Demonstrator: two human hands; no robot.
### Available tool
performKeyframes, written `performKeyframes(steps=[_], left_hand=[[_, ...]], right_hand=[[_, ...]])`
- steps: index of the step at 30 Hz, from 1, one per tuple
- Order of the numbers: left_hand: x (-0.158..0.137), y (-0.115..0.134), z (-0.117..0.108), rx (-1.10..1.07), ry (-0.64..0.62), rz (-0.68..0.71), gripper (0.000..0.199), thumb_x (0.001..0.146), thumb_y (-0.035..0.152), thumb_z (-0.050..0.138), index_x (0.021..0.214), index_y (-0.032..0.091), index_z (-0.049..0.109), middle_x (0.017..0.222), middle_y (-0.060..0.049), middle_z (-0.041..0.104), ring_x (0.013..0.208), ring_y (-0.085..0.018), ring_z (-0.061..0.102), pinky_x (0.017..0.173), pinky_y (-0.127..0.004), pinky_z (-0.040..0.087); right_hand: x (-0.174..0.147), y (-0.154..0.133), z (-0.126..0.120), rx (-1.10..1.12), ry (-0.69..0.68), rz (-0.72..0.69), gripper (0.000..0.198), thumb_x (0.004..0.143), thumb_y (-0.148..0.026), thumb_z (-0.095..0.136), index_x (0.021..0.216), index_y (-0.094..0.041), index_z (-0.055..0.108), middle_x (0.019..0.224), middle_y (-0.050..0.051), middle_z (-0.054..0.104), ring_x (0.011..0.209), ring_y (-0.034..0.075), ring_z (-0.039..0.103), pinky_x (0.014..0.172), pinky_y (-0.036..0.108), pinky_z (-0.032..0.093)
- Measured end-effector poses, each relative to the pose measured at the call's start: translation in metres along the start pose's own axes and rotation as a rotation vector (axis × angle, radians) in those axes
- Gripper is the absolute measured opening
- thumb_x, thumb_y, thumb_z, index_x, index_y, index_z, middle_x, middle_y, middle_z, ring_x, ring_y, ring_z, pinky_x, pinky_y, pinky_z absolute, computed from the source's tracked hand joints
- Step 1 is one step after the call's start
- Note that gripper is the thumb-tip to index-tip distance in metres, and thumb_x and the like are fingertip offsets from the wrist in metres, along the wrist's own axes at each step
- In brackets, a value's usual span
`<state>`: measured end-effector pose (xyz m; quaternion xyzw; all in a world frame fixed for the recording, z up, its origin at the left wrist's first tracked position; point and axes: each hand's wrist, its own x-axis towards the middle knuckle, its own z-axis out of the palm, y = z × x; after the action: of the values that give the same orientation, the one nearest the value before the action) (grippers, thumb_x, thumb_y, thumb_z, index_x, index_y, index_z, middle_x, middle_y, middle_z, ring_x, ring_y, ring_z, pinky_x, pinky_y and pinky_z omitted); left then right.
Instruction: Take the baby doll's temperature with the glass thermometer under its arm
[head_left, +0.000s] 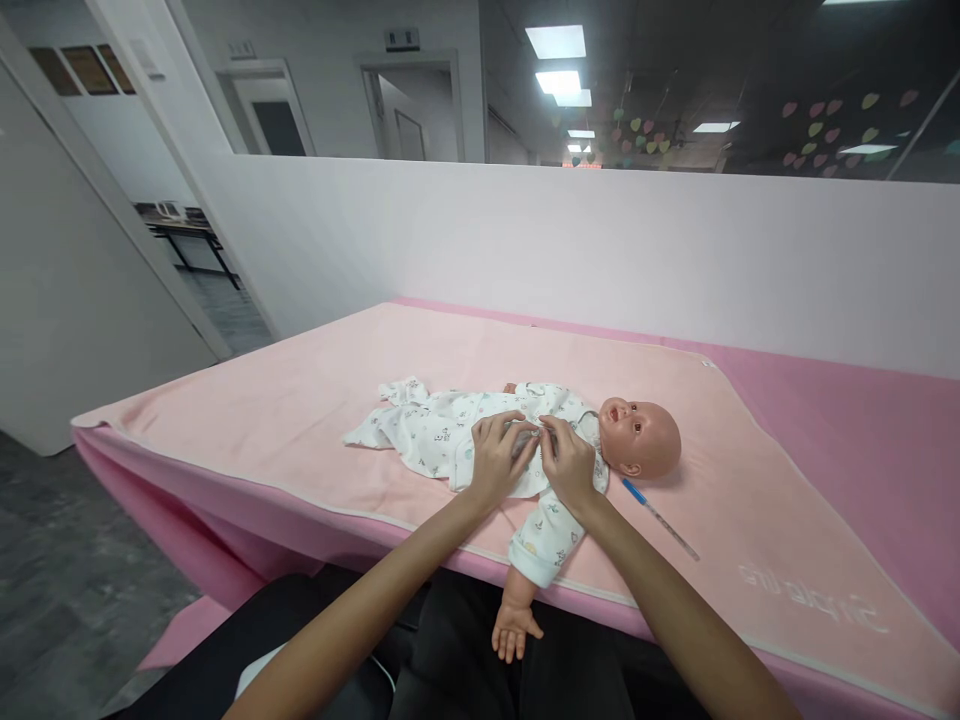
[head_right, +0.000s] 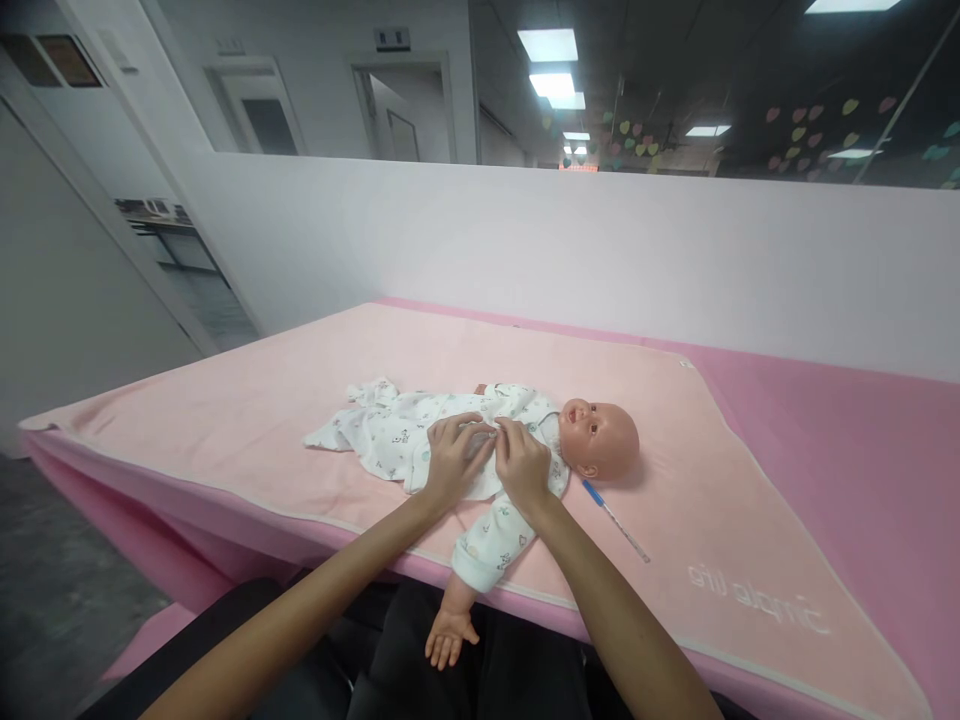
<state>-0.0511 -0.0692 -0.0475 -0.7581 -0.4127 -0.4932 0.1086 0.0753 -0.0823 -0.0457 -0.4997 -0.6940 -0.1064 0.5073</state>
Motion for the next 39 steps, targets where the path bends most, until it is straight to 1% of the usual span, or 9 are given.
performKeyframes(steps=[8, 13, 17, 22, 24, 27, 31, 35, 39], left_hand=[[-0.001, 0.001, -0.001, 0.003, -0.041, -0.026, 0.016, 0.085, 0.032, 0.049, 0.089, 0.022, 0.061, 0.101, -0.005, 0.058, 0.095, -0.020, 0.050, 0.085, -0.036, 0.029], [0.003, 0.000, -0.005, -0.071, -0.072, -0.029, 0.012, 0.083, 0.027, 0.048, 0.088, 0.021, 0.057, 0.095, -0.003, 0.061, 0.091, -0.019, 0.052, 0.085, -0.036, 0.029], [0.006, -0.005, -0.011, -0.151, -0.045, -0.107, 0.018, 0.076, 0.015, 0.043, 0.090, 0.021, 0.053, 0.091, -0.002, 0.062, 0.088, -0.019, 0.053, 0.084, -0.036, 0.031], [0.006, -0.006, -0.013, -0.094, -0.034, -0.140, 0.028, 0.066, 0.010, 0.040, 0.088, 0.021, 0.054, 0.089, -0.002, 0.062, 0.088, -0.021, 0.052, 0.083, -0.037, 0.031], [0.005, -0.005, -0.011, -0.070, -0.048, -0.140, 0.030, 0.066, 0.010, 0.040, 0.090, 0.021, 0.055, 0.090, -0.002, 0.062, 0.088, -0.021, 0.052, 0.084, -0.037, 0.031], [0.005, -0.003, -0.009, -0.047, -0.066, -0.155, 0.031, 0.066, 0.010, 0.041, 0.091, 0.021, 0.055, 0.091, -0.002, 0.062, 0.089, -0.021, 0.051, 0.085, -0.037, 0.031], [0.004, -0.004, -0.009, -0.015, -0.068, -0.201, 0.031, 0.066, 0.012, 0.043, 0.094, 0.020, 0.054, 0.096, -0.005, 0.061, 0.094, -0.023, 0.049, 0.086, -0.038, 0.031], [0.005, -0.005, -0.010, -0.002, -0.057, -0.280, 0.028, 0.069, 0.013, 0.043, 0.094, 0.020, 0.052, 0.096, -0.005, 0.061, 0.094, -0.023, 0.049, 0.086, -0.039, 0.030], [0.004, -0.005, -0.010, 0.000, -0.077, -0.270, 0.025, 0.072, 0.016, 0.045, 0.095, 0.020, 0.052, 0.093, -0.005, 0.062, 0.092, -0.024, 0.049, 0.086, -0.040, 0.030]], right_hand=[[0.000, 0.001, 0.000, 0.010, -0.015, 0.002, 0.022, 0.088, -0.019, 0.038, 0.094, -0.018, 0.059, 0.084, 0.003, 0.067, 0.071, 0.012, 0.061, 0.060, 0.021, 0.042], [0.003, 0.003, 0.000, 0.025, -0.015, 0.023, 0.022, 0.087, -0.018, 0.038, 0.087, -0.019, 0.060, 0.081, 0.003, 0.066, 0.073, 0.013, 0.060, 0.062, 0.022, 0.042], [0.005, 0.005, 0.000, 0.042, -0.015, 0.040, 0.024, 0.088, -0.017, 0.036, 0.090, -0.018, 0.060, 0.085, 0.003, 0.066, 0.076, 0.013, 0.060, 0.066, 0.022, 0.044], [0.004, 0.008, 0.001, 0.004, -0.021, 0.003, 0.026, 0.088, -0.014, 0.035, 0.093, -0.019, 0.060, 0.087, 0.003, 0.064, 0.076, 0.012, 0.059, 0.065, 0.022, 0.044], [0.002, 0.007, 0.000, -0.071, -0.013, -0.041, 0.027, 0.087, -0.012, 0.035, 0.094, -0.020, 0.060, 0.091, 0.003, 0.064, 0.077, 0.013, 0.058, 0.063, 0.022, 0.043], [0.005, 0.000, -0.001, -0.240, -0.027, -0.198, 0.027, 0.085, -0.011, 0.039, 0.099, -0.021, 0.060, 0.103, 0.004, 0.062, 0.081, 0.015, 0.056, 0.060, 0.024, 0.040], [0.018, -0.014, 0.006, -0.317, -0.101, -0.376, 0.022, 0.082, -0.014, 0.045, 0.097, -0.019, 0.061, 0.108, 0.007, 0.060, 0.089, 0.019, 0.051, 0.072, 0.030, 0.039], [0.027, -0.019, 0.015, -0.240, -0.151, -0.307, 0.016, 0.078, -0.012, 0.047, 0.082, -0.016, 0.062, 0.098, 0.008, 0.061, 0.093, 0.021, 0.048, 0.087, 0.037, 0.034], [0.023, -0.014, 0.016, -0.146, -0.187, -0.205, 0.015, 0.077, -0.014, 0.048, 0.081, -0.017, 0.062, 0.090, 0.006, 0.060, 0.089, 0.020, 0.048, 0.087, 0.036, 0.034]])
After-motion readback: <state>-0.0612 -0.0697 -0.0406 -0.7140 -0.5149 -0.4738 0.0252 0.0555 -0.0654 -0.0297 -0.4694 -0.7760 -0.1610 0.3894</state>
